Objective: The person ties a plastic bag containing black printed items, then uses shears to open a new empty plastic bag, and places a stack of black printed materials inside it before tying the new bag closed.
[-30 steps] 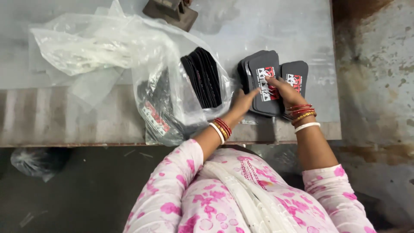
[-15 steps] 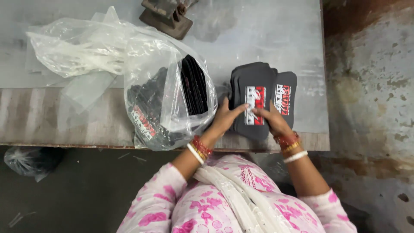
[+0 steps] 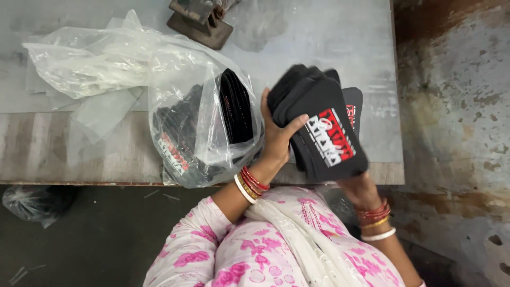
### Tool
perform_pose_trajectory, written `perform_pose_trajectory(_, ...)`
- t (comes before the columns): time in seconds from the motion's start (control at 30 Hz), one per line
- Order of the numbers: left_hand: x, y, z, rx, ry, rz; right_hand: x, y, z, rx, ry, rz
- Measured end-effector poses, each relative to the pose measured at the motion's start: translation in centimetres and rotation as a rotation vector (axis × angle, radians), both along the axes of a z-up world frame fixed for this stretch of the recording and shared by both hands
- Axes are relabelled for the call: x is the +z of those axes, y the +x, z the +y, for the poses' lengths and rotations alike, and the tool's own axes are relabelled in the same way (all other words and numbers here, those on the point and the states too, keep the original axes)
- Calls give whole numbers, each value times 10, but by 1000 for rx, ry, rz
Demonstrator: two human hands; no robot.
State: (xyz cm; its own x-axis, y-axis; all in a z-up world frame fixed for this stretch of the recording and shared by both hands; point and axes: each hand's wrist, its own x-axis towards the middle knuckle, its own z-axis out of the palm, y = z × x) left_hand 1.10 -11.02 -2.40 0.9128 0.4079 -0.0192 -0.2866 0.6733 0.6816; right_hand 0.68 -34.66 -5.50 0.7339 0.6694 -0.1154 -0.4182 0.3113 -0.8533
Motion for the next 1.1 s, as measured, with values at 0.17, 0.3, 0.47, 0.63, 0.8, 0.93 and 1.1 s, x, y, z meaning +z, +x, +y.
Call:
perform_pose_trajectory(0.17,6,-7,-14,220,355,26,-47,-2,17,-392,59,87)
perform_pose_trajectory(0.3,14,-14,-18,143,142,-103,-65,10,13,-396,165,52)
perform_pose_trajectory(0.47,12,-17,-10,32,97,-230,-67,8,14,-417,331,131)
perform_pose_trajectory(0.63,21,-35,28,5,585,-132,-42,18,-17,-569,176,-78)
perform_pose_trajectory(0.8,27,-23,56,-343,557,-250,73,4,20,-451,59,-456)
perform_pose_trajectory(0.93,22,10,64,-606,157,-202,52,11,19,-262,14,-488)
perform_pose_trajectory(1.1,8,26,66,-970,-257,-153,36,13,29,-88,5,-647)
